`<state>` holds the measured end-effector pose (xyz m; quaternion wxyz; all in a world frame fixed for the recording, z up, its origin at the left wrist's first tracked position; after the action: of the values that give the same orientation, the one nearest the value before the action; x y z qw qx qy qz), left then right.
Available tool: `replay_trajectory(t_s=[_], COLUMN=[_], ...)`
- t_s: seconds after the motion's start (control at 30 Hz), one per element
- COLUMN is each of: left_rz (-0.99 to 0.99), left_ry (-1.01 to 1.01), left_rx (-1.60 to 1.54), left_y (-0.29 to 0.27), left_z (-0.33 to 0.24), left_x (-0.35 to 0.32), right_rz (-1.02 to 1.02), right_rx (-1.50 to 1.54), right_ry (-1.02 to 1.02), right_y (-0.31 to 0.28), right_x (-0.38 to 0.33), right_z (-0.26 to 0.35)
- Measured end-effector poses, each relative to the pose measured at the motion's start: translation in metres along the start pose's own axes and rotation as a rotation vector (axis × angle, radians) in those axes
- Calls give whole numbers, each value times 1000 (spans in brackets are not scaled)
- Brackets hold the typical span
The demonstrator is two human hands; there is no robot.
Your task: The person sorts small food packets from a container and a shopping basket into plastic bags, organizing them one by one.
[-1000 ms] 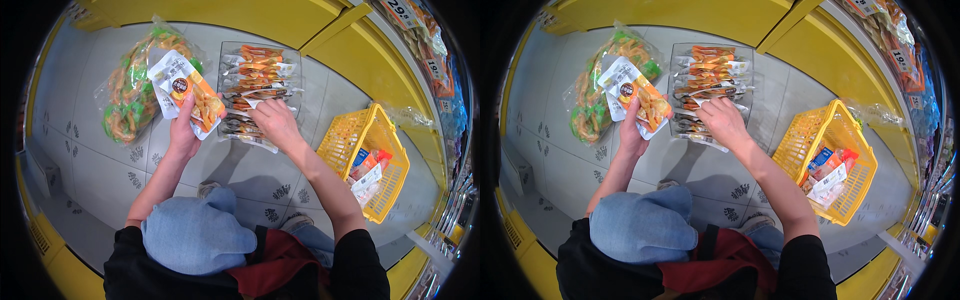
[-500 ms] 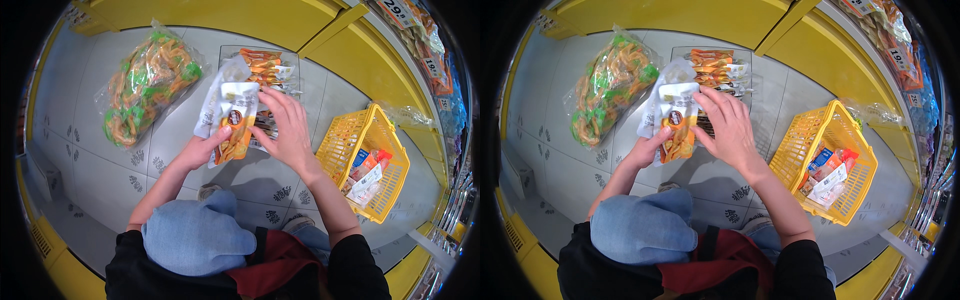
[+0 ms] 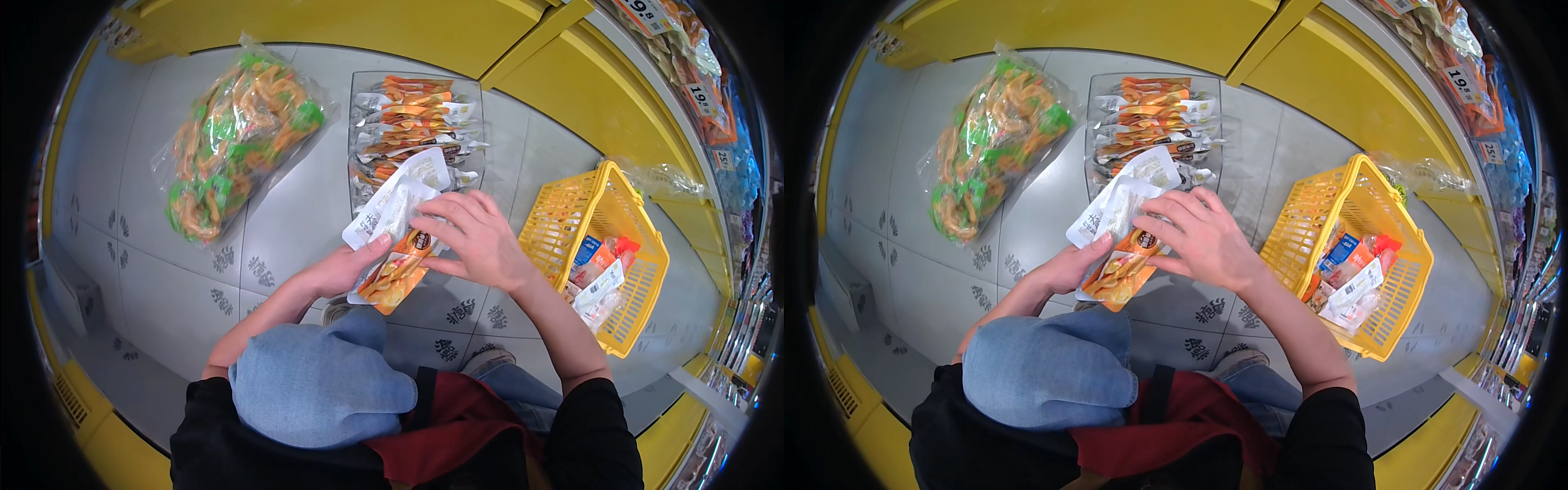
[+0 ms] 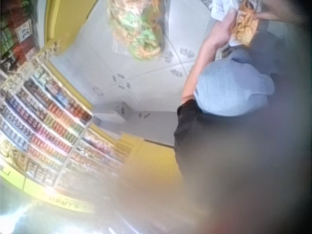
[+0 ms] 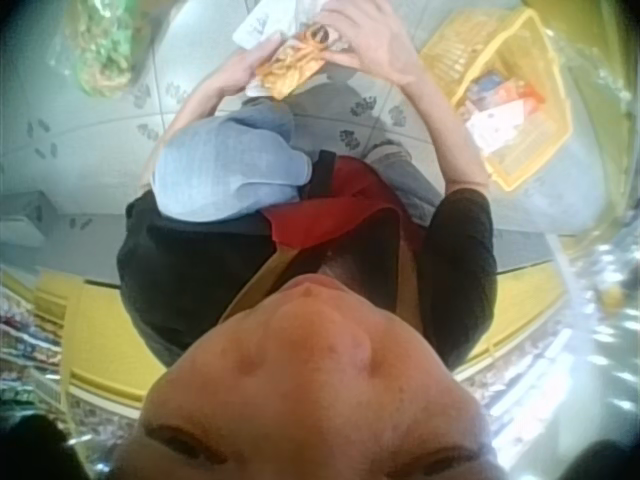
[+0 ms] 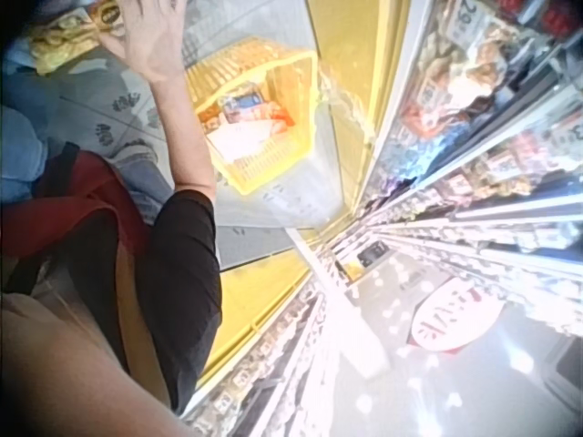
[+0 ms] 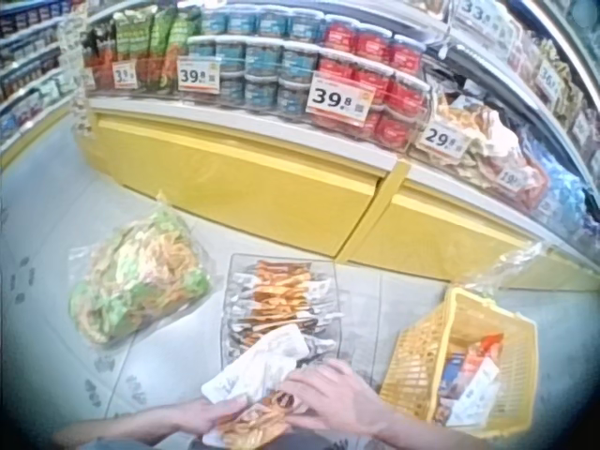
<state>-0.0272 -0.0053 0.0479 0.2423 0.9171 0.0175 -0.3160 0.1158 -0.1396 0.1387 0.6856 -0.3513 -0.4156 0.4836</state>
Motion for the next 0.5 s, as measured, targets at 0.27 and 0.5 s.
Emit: replay_trajectory(t_s=[0.27,0.5], left_rz=[29,-233], left_ry=[222,432], left_rx=[-207,-298], left_y=[-22,-53], left_z=[-31,-52], left_x=[3,5], right_rz=[-122,33], right_rx=[-50,-317], right_ry=[184,131], right_y=[-18,-10], right_x=[-18,-10], right_z=[-39,-39])
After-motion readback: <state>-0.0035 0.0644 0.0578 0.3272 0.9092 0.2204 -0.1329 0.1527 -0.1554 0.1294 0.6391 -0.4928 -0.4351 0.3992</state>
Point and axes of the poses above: each hand's wrist, its own x-axis towards the middle knuckle, its own y-axis out of the palm, z = x × y, the point moved 4 cm from there along x, towards the middle knuckle, and after that the axes turned 4 degrees about -z, right-handed, at the moved point
